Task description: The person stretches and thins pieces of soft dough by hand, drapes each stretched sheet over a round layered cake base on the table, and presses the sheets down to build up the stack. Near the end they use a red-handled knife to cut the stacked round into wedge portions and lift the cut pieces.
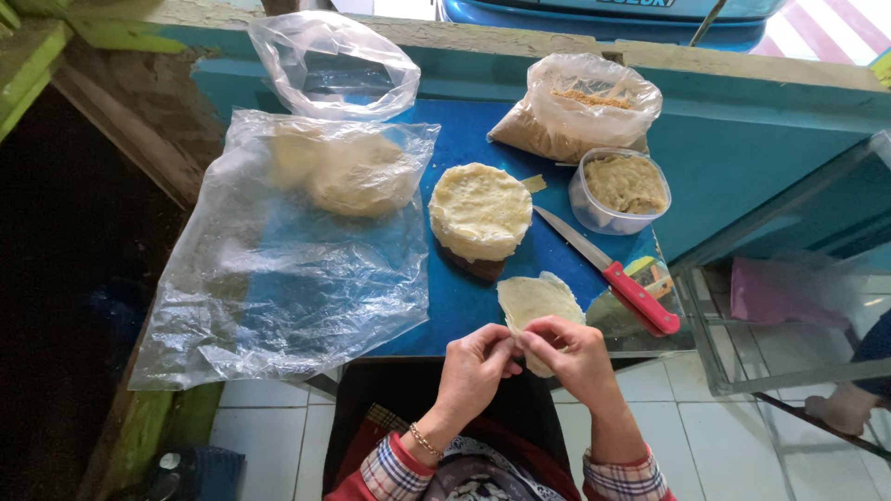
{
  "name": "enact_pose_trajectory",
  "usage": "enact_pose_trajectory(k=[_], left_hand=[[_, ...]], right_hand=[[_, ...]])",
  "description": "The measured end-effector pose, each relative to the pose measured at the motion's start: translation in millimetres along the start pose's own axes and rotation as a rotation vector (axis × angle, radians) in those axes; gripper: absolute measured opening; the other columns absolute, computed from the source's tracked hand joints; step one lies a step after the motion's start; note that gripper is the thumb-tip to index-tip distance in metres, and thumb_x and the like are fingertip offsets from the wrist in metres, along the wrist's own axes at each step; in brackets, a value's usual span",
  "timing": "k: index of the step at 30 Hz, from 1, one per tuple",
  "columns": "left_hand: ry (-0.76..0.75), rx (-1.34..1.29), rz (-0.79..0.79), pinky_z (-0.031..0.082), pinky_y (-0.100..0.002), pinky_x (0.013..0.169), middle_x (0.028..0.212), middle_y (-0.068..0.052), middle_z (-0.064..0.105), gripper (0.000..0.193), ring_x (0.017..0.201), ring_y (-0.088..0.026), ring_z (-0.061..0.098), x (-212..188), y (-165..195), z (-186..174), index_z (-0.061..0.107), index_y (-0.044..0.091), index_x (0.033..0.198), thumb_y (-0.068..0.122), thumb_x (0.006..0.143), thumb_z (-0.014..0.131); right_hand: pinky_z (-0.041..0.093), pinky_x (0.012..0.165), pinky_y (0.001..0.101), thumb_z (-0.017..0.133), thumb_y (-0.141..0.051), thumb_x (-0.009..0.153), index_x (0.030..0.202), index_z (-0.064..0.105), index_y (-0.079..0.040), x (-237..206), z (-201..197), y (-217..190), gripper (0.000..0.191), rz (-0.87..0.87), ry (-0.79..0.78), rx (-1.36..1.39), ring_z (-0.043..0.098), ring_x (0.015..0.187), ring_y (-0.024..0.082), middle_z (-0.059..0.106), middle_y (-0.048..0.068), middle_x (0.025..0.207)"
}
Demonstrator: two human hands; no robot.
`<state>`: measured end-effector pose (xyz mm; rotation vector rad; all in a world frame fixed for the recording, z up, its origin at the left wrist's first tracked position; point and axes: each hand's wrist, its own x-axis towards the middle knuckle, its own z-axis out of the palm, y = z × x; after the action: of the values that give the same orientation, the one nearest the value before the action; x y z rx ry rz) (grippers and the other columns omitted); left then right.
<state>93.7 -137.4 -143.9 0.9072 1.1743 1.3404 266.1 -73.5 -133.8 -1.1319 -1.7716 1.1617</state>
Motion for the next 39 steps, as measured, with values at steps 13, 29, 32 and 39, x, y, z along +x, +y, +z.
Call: enact_pose_trajectory(k=[13,29,32,39], left_hand=[[0.094,-0.01,-0.086,0.061,-0.026,0.059,0.088,-0.007,0.077,0.033,0.072,-0.01,0.075,1,19,4,0.06,-0.003,0.12,0.016,0.094,0.068],[0.297,0.796,0.708,0.057,-0.041,0.066,0.094,-0.02,0.068,0.028,0.078,-0.037,0.069,3,21,-19,0.057,0.002,0.12,-0.001,0.092,0.061],[0.263,1.042,0.54,0.057,-0.042,0.063,0.088,-0.016,0.066,0.024,0.077,-0.034,0.069,12,25,-28,0.064,0.005,0.114,0.002,0.09,0.062],[0.401,1.26,0.698,0.058,-0.039,0.078,0.113,-0.018,0.065,0.035,0.1,-0.033,0.066,10,35,-30,0.064,0.005,0.12,0.006,0.085,0.063]], right_hand=[[0.05,0.078,0.0232,0.066,-0.011,0.094,0.1,0.068,-0.001,-6,-9,28,0.012,0.134,0.023,0.395,0.063,0.085,0.007,0.07,0.002,0.091],[0.051,0.104,0.0444,0.047,-0.019,0.104,0.124,0.06,-0.008,18,-38,38,0.026,0.293,0.372,1.176,0.065,0.116,0.027,0.068,0.009,0.122],[0.053,0.1,0.0482,0.044,-0.027,0.096,0.121,0.065,-0.005,38,-59,30,0.039,0.334,0.389,1.222,0.068,0.114,0.027,0.072,0.011,0.121],[0.05,0.095,0.0407,0.056,-0.014,0.102,0.111,0.061,-0.004,52,-73,4,0.014,-0.176,0.504,0.877,0.06,0.107,0.026,0.061,0.01,0.113]])
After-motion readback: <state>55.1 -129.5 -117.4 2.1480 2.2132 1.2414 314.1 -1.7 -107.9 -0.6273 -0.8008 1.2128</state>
